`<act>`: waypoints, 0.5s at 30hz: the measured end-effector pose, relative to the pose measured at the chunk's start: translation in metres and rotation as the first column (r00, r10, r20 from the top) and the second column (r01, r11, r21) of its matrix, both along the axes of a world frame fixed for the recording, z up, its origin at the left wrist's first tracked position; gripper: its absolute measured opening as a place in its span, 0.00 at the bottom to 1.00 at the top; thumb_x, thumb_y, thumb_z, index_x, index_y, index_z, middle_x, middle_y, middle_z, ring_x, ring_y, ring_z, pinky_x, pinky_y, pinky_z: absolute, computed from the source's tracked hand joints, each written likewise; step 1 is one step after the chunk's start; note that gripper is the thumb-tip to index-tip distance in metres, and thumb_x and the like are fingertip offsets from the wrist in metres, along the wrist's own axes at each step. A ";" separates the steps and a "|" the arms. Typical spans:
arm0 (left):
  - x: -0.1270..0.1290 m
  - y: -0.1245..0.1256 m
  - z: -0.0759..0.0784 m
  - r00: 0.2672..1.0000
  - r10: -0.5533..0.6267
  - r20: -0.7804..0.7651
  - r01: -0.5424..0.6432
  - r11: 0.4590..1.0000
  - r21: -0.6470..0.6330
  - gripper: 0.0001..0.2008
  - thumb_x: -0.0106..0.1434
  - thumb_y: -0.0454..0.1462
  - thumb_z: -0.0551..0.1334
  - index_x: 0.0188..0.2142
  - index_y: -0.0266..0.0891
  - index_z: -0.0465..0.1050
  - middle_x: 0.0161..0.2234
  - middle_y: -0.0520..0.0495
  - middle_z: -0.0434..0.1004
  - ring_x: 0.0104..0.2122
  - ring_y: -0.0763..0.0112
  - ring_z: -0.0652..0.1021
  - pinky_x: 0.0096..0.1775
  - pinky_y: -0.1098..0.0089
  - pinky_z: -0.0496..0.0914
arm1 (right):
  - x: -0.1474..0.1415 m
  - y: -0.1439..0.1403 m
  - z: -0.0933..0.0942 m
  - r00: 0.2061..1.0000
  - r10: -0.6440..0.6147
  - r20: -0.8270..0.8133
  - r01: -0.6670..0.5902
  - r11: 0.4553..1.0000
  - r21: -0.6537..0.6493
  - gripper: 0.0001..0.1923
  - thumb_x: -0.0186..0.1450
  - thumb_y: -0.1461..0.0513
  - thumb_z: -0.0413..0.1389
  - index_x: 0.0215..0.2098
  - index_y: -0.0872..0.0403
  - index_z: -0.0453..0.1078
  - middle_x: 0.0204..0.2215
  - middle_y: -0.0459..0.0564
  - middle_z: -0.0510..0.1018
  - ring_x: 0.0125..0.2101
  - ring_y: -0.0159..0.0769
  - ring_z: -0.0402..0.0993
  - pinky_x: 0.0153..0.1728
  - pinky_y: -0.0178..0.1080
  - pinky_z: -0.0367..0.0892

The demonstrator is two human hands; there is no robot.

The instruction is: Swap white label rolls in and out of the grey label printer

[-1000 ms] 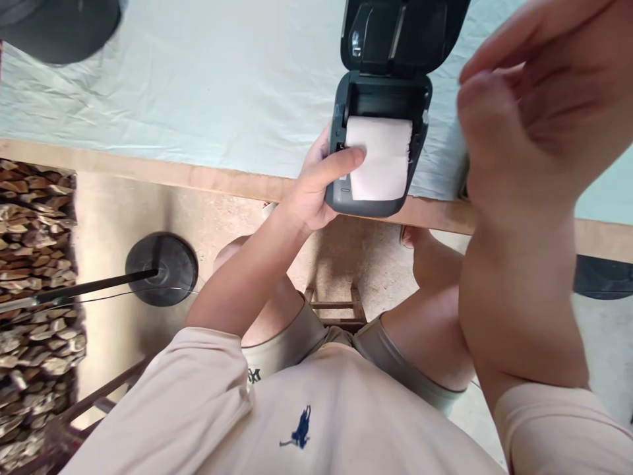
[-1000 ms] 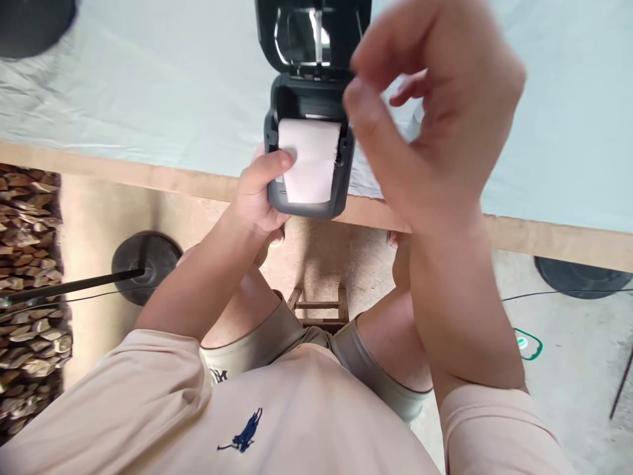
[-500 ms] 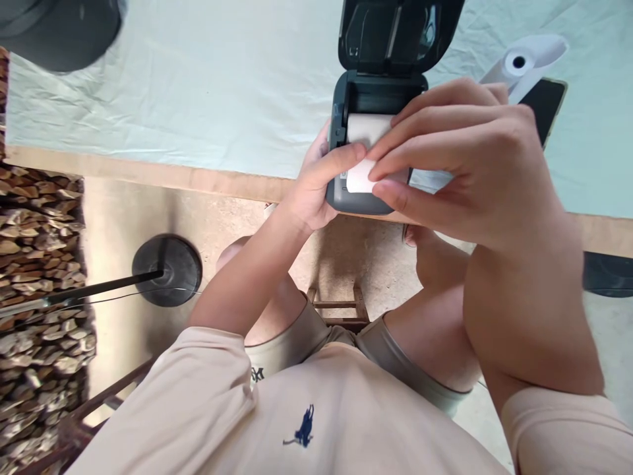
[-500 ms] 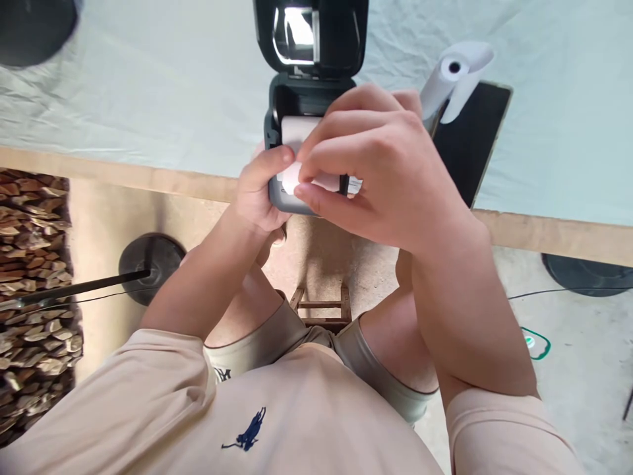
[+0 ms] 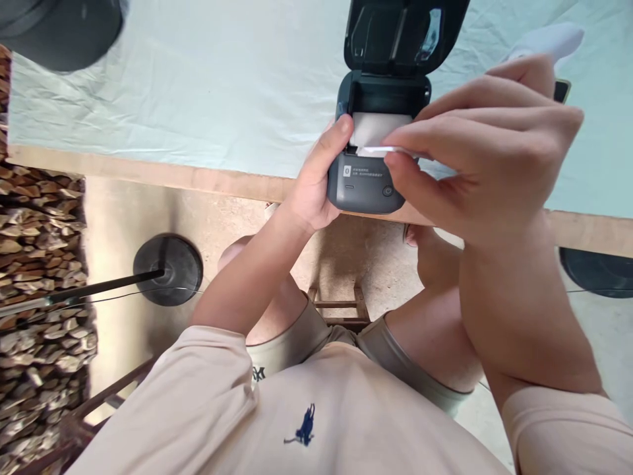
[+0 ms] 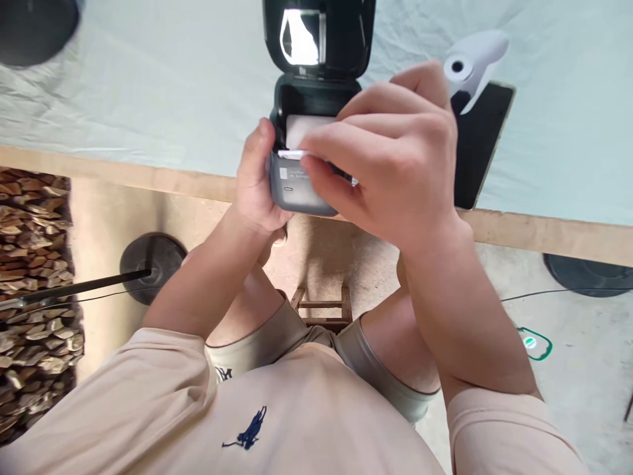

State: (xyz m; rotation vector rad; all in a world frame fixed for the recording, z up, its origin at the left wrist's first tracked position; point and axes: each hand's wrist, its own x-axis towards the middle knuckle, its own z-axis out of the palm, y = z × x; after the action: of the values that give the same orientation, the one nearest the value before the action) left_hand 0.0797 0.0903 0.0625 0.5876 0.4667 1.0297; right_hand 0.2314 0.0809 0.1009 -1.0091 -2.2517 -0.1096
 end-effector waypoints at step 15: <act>-0.006 -0.004 -0.007 0.996 -0.048 -0.073 0.050 0.998 0.032 0.17 0.53 0.26 0.55 0.42 0.40 0.67 0.34 0.52 0.74 0.49 0.68 0.70 0.45 0.72 0.68 | -0.013 0.017 -0.003 0.664 -0.202 -0.720 -0.158 0.903 -0.399 0.23 0.61 0.47 0.35 0.51 0.42 0.51 0.40 0.43 0.67 0.49 0.30 0.63 0.40 0.36 0.65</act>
State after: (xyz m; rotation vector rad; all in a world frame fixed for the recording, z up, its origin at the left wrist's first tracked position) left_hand 0.0738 0.0860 0.0557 0.6646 0.4967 0.9735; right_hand 0.2186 0.0976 0.0978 -1.0416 -1.4891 0.7207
